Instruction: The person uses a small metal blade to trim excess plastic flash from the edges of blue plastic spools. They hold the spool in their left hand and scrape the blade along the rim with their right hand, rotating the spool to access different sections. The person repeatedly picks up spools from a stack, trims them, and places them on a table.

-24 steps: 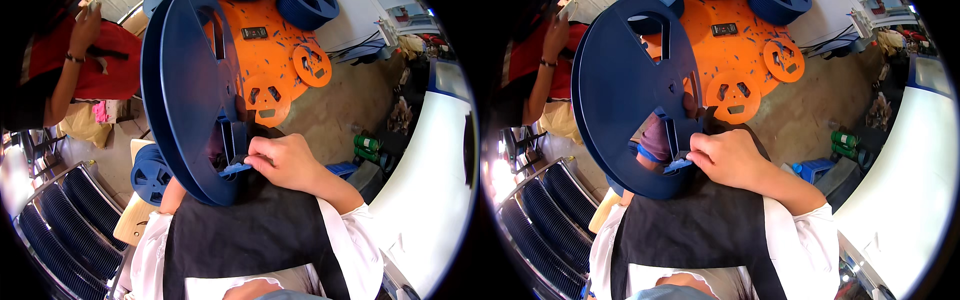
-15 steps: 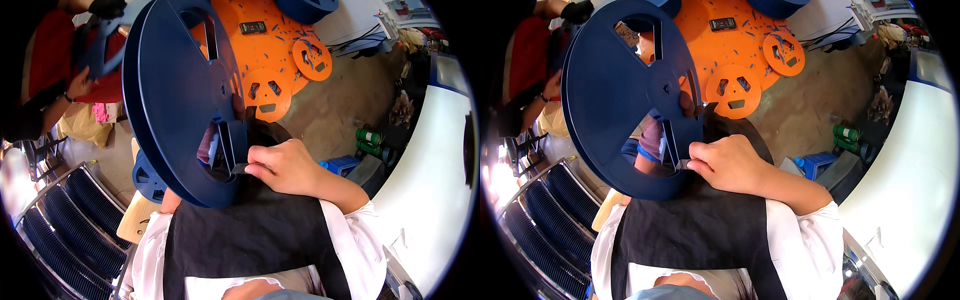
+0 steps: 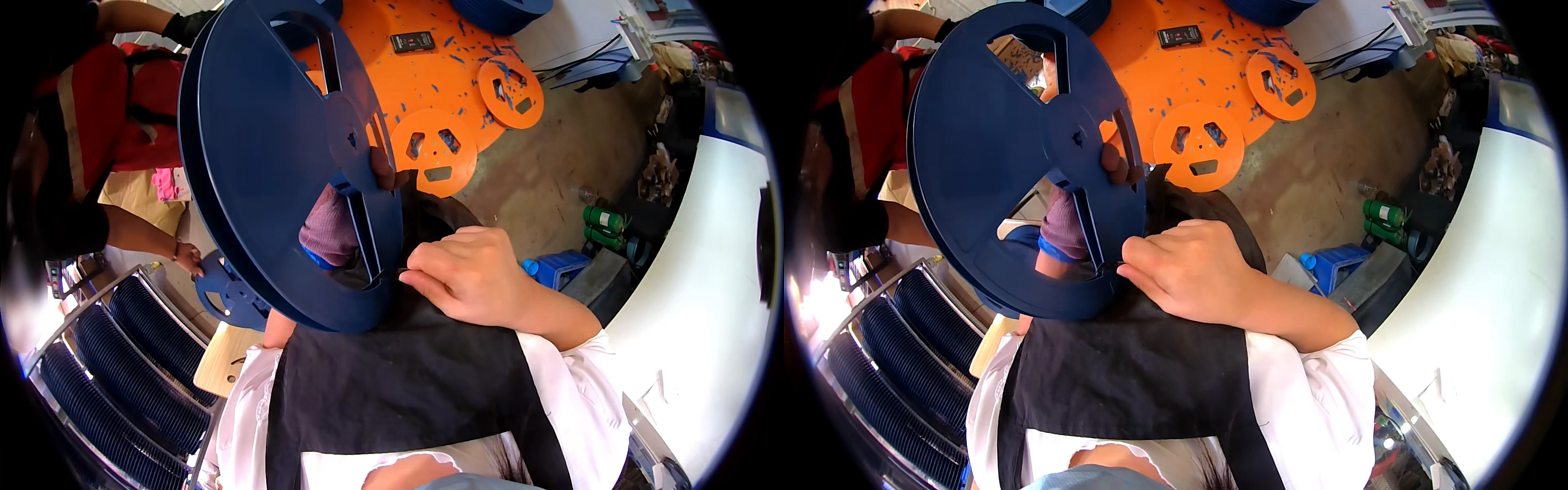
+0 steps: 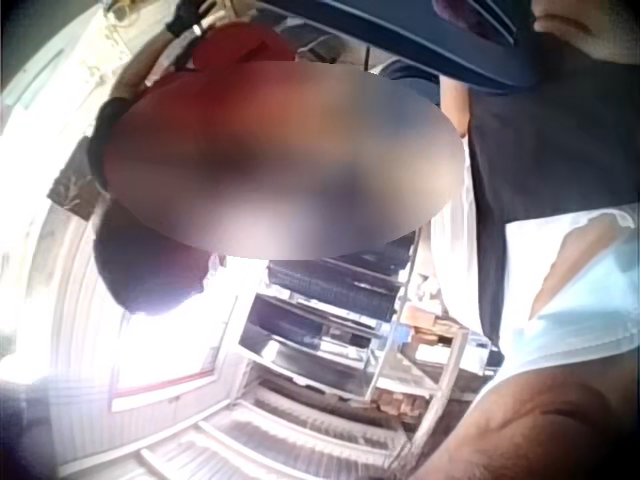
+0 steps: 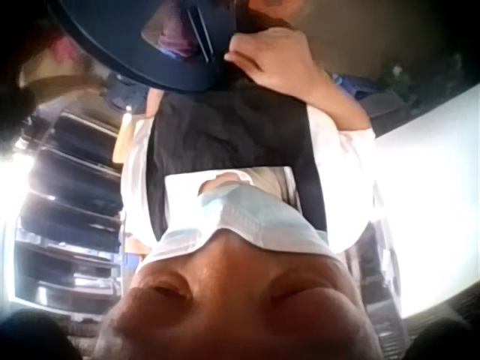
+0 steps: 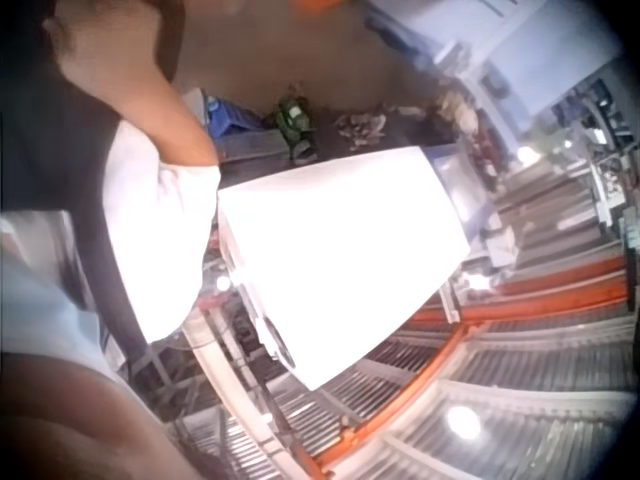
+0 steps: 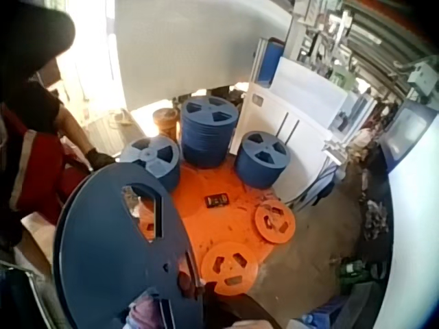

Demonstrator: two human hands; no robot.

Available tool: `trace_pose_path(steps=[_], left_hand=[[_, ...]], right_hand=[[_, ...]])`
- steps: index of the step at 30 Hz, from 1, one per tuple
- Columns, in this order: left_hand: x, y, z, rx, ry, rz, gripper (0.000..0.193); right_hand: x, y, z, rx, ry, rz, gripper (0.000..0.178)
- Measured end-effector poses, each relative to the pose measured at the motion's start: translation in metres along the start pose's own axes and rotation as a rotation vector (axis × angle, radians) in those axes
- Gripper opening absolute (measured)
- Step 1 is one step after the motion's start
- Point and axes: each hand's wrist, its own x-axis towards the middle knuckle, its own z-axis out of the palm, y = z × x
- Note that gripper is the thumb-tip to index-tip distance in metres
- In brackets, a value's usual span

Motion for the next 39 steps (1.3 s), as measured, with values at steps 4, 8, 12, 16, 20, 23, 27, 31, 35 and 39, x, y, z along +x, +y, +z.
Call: trace_pose_path(steps=[4,8,12,16,20,23,27,31,35,39], left_hand=[[0.001,-0.002,0.001,-0.05,0.003,0.007,0.02],[-0.001,-0.003,0.006,-0.038,-0.013,0.038,0.019],[-0.003,-0.004,0.009,-0.055,0.037,0.036,0.018],[-0.008,0.001,0.022,0.027,0.019,-0.003,0.017],[-0.005,-0.003,0.005,-0.034,0.046,-0.03,0.017],[-0.007,0.0,0.01,0.02,0.083,0.004,0.018],[-0.006,0.004,0.011,0.063,-0.014,0.05,0.018],[-0.01,0.007,0.024,0.075,-0.034,0.054,0.019],[-0.016,0.011,0.04,-0.394,0.178,-0.121,0.022],[-0.017,0.01,0.038,-0.041,0.028,0.016,0.027]], right_hand=[[0.0,-0.002,-0.002,0.005,-0.038,0.012,0.027],[-0.002,-0.005,-0.001,-0.1,-0.03,-0.057,0.021],[-0.004,-0.003,0.004,-0.228,-0.007,-0.144,0.017],[-0.003,-0.005,0.004,-0.178,0.018,-0.134,0.019],[-0.005,-0.001,0.003,-0.054,0.014,0.015,0.022],[-0.003,-0.002,0.0,0.005,-0.047,0.124,0.021],[0.001,-0.005,-0.006,0.012,-0.134,0.146,0.02],[0.003,-0.002,-0.011,0.09,-0.24,0.206,0.018],[0.01,-0.001,-0.019,0.227,-0.427,0.338,0.016],[0.006,-0.003,-0.019,0.266,-0.454,0.358,0.017]])
